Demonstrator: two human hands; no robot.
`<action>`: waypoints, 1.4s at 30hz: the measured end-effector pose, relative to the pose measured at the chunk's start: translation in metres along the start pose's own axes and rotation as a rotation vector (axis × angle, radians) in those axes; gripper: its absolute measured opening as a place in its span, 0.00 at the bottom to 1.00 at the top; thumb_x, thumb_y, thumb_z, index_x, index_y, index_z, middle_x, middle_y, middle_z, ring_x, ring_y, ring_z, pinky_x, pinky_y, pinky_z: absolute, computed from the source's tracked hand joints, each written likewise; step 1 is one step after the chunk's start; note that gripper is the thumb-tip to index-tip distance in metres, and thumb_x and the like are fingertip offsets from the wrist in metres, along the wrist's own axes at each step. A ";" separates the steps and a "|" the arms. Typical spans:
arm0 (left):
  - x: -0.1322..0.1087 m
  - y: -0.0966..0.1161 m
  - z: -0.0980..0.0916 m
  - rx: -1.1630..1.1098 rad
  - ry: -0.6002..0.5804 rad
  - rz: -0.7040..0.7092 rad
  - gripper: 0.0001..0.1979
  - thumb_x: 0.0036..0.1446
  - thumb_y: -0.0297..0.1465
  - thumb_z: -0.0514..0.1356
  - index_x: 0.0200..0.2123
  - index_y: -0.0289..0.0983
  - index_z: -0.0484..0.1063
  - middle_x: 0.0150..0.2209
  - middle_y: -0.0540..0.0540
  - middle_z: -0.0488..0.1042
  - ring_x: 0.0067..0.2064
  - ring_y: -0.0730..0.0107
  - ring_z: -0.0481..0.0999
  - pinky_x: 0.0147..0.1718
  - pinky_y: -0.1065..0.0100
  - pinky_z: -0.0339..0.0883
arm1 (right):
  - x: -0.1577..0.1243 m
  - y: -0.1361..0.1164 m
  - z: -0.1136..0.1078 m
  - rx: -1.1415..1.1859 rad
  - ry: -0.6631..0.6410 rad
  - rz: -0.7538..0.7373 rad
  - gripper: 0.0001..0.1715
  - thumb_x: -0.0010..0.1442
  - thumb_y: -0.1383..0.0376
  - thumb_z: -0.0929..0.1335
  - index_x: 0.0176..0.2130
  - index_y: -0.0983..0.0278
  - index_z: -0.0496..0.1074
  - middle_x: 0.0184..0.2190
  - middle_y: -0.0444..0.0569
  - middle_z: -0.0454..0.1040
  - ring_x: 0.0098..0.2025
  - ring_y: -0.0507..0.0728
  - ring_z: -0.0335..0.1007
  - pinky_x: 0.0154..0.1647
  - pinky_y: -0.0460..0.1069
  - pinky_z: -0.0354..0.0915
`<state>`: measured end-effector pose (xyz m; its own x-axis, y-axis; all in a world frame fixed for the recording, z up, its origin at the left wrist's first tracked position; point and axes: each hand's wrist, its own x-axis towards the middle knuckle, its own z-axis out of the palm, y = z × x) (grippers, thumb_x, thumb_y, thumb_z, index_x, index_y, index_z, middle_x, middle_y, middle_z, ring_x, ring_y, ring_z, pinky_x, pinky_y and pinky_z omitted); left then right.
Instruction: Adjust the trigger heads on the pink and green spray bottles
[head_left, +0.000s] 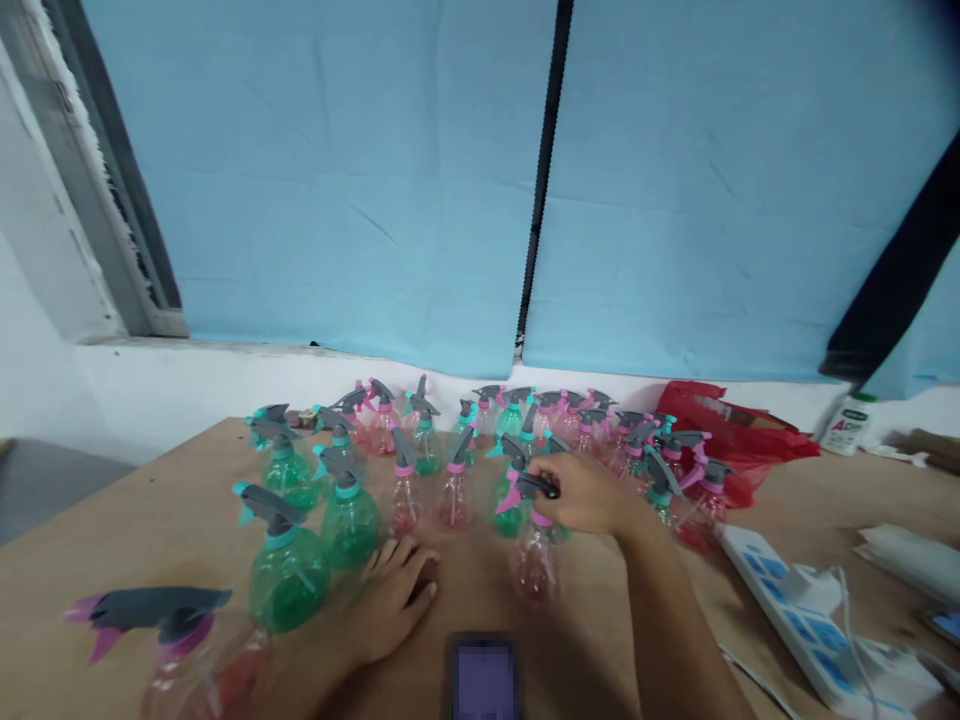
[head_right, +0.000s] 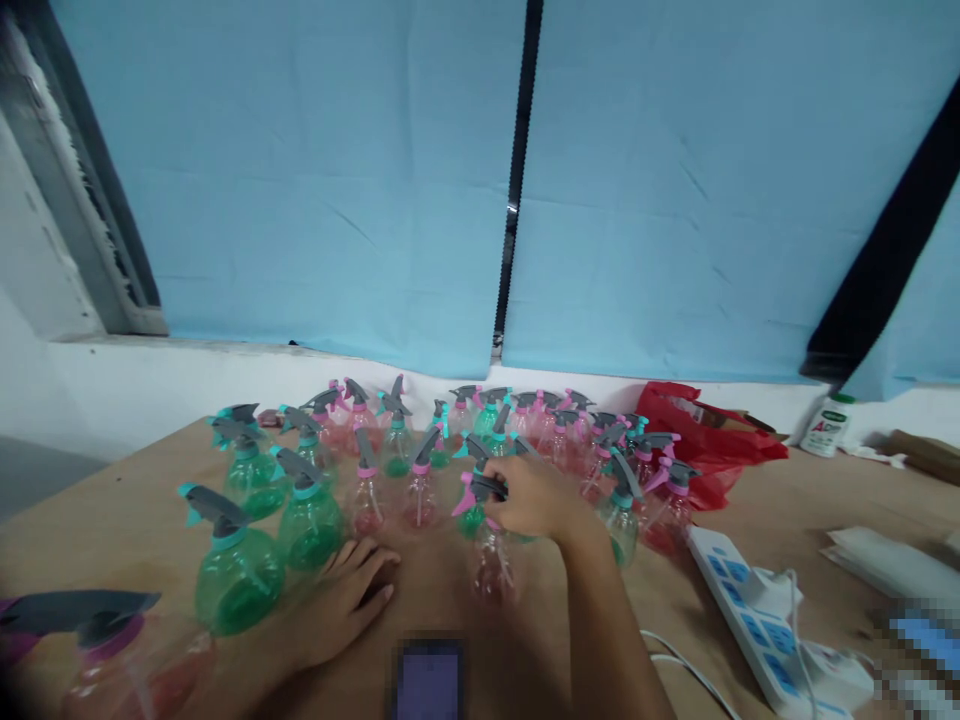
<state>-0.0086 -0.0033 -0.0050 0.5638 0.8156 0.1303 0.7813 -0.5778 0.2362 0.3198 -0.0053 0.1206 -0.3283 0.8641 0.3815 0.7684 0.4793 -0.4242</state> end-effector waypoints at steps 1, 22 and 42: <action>0.000 -0.002 0.002 0.000 0.015 0.011 0.15 0.71 0.40 0.53 0.56 0.45 0.72 0.53 0.44 0.72 0.55 0.52 0.69 0.55 0.50 0.63 | -0.003 0.006 -0.004 -0.004 0.011 0.019 0.07 0.49 0.71 0.69 0.28 0.59 0.75 0.23 0.42 0.74 0.25 0.53 0.64 0.27 0.48 0.48; 0.000 0.001 -0.001 -0.001 -0.025 -0.025 0.17 0.71 0.42 0.53 0.56 0.45 0.73 0.54 0.44 0.72 0.56 0.50 0.70 0.56 0.49 0.64 | 0.000 0.007 -0.010 -0.184 -0.007 0.163 0.20 0.58 0.64 0.69 0.51 0.61 0.75 0.44 0.51 0.80 0.47 0.63 0.75 0.44 0.51 0.62; 0.000 0.001 0.001 0.002 -0.020 -0.006 0.17 0.70 0.39 0.53 0.57 0.44 0.72 0.54 0.43 0.72 0.55 0.50 0.70 0.55 0.48 0.63 | 0.024 -0.002 0.028 -0.356 0.081 0.112 0.20 0.72 0.62 0.63 0.31 0.59 0.79 0.40 0.47 0.82 0.50 0.61 0.70 0.50 0.54 0.53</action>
<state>-0.0078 -0.0034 -0.0053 0.5641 0.8184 0.1098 0.7853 -0.5728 0.2350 0.2948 0.0185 0.1072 -0.1985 0.8862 0.4186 0.9444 0.2871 -0.1600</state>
